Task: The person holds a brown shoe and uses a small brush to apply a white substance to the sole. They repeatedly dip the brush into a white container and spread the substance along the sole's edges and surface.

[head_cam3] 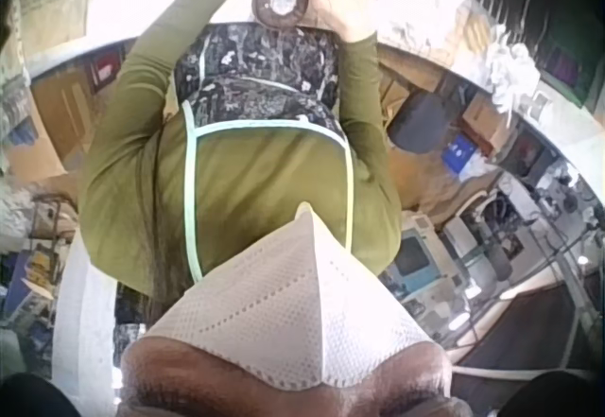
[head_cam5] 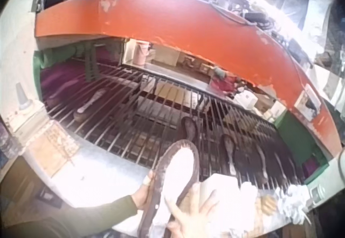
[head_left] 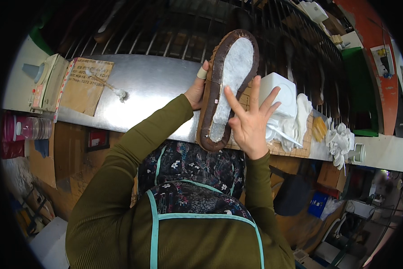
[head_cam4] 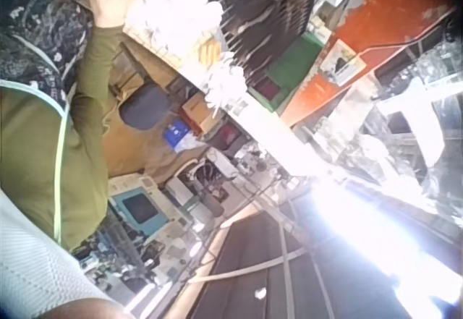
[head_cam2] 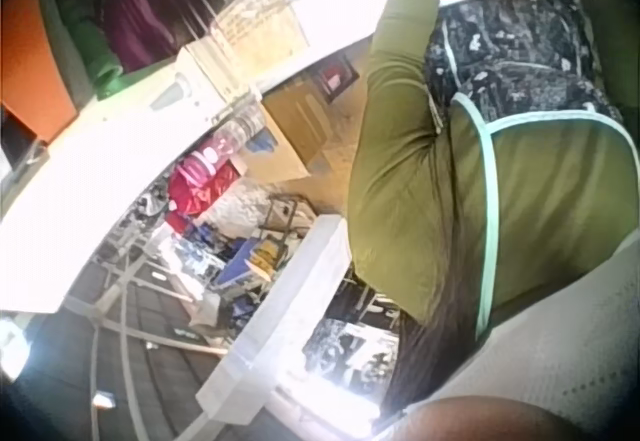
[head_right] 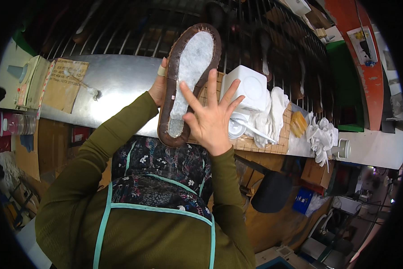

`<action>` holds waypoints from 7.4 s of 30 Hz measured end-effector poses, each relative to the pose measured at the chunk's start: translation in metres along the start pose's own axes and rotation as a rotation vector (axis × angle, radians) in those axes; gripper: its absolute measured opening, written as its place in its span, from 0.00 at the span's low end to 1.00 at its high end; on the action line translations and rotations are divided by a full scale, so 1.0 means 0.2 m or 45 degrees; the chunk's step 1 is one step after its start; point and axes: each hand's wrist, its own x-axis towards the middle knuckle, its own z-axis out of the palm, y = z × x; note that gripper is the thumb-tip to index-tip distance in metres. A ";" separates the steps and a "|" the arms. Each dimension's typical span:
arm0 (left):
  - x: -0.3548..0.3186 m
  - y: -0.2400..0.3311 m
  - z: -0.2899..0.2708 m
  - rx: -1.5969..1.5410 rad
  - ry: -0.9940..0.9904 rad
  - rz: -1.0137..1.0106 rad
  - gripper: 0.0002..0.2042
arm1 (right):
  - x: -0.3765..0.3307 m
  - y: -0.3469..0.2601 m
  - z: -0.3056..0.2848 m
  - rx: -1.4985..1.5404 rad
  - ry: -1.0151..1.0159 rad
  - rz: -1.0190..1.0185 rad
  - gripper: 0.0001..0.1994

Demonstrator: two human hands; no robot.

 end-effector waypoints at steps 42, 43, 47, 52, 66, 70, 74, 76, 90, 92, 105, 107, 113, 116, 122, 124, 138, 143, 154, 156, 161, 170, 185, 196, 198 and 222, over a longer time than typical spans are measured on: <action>-0.05 -0.03 -0.09 -0.086 0.344 -0.092 0.52 | -0.69 0.52 -0.19 0.477 0.147 0.932 0.07; -0.06 -0.03 -0.08 -0.066 0.319 -0.079 0.52 | -0.71 0.54 -0.18 0.818 0.122 1.073 0.08; -0.07 -0.06 -0.10 -0.052 0.289 -0.075 0.52 | -0.75 0.55 -0.17 1.745 0.027 1.301 0.11; -0.05 -0.10 -0.11 -0.173 0.285 -0.147 0.50 | -0.59 0.42 -0.14 1.217 0.410 1.027 0.07; -0.04 -0.05 -0.01 0.053 0.178 -0.131 0.51 | 0.16 0.23 -0.10 0.165 0.748 0.286 0.09; -0.05 -0.04 0.01 0.081 0.180 -0.143 0.50 | 0.00 0.20 -0.13 0.136 0.591 0.077 0.11; -0.05 -0.06 -0.02 0.047 0.172 -0.113 0.50 | -0.28 0.09 -0.11 0.183 0.437 -0.056 0.12; -0.04 -0.05 0.00 0.054 0.189 -0.105 0.49 | -0.34 0.09 -0.10 0.330 0.403 -0.006 0.12; -0.05 -0.03 0.01 0.204 0.267 -0.150 0.53 | -0.34 0.08 -0.06 0.042 0.618 0.033 0.13; -0.06 -0.02 0.03 0.223 0.279 -0.146 0.54 | -0.42 0.03 -0.08 0.167 0.553 0.008 0.14; -0.07 -0.05 -0.01 0.113 0.174 -0.091 0.49 | 0.14 0.11 -0.11 0.260 0.693 0.347 0.07; -0.07 -0.07 -0.05 0.073 0.126 -0.099 0.50 | 0.21 0.15 -0.15 0.314 0.669 0.393 0.07; -0.08 -0.05 -0.01 0.055 0.124 -0.095 0.51 | 0.24 0.22 -0.11 0.030 0.938 0.421 0.07; -0.10 -0.03 0.00 0.016 0.166 -0.066 0.49 | 0.09 0.12 0.02 -0.208 1.039 0.351 0.11; -0.08 -0.01 0.00 -0.055 0.295 0.024 0.46 | -0.23 -0.04 0.02 0.575 0.794 0.503 0.09; -0.11 0.03 -0.03 -0.145 0.277 0.022 0.42 | -0.30 -0.04 0.01 1.502 0.613 0.593 0.09; 0.01 0.72 -0.52 -0.307 0.704 0.360 0.24 | -0.56 0.06 0.12 2.464 0.575 0.665 0.06; 0.09 0.81 -0.49 -0.580 1.218 0.601 0.16 | -0.54 0.07 0.13 2.539 0.598 0.684 0.07; 0.22 0.85 -1.36 0.008 1.667 0.837 0.20 | -0.36 0.00 0.05 2.426 0.299 0.726 0.11; 0.34 0.82 -1.10 -0.295 2.010 0.723 0.25 | -0.28 0.02 0.02 2.353 0.235 0.746 0.13; 0.03 0.42 -0.07 -0.244 1.083 0.311 0.28 | 0.15 0.09 0.14 1.773 0.198 0.645 0.19; -0.17 0.04 -0.09 -0.480 0.454 0.150 0.25 | 1.00 0.21 0.73 0.339 0.268 0.711 0.28; -0.19 0.05 -0.04 -0.437 0.120 -0.009 0.45 | 0.44 0.09 -0.20 0.956 0.396 0.506 0.29; -0.67 -0.16 -0.07 -0.177 0.214 -0.213 0.37 | -0.56 0.31 -0.29 0.518 0.482 0.543 0.10; -0.64 -0.13 -0.07 -0.183 0.235 -0.196 0.35 | -0.63 0.33 -0.28 0.320 0.467 0.712 0.06; -0.29 0.03 0.43 0.235 0.332 0.901 0.24 | -0.74 0.57 -0.11 1.142 0.098 1.148 0.12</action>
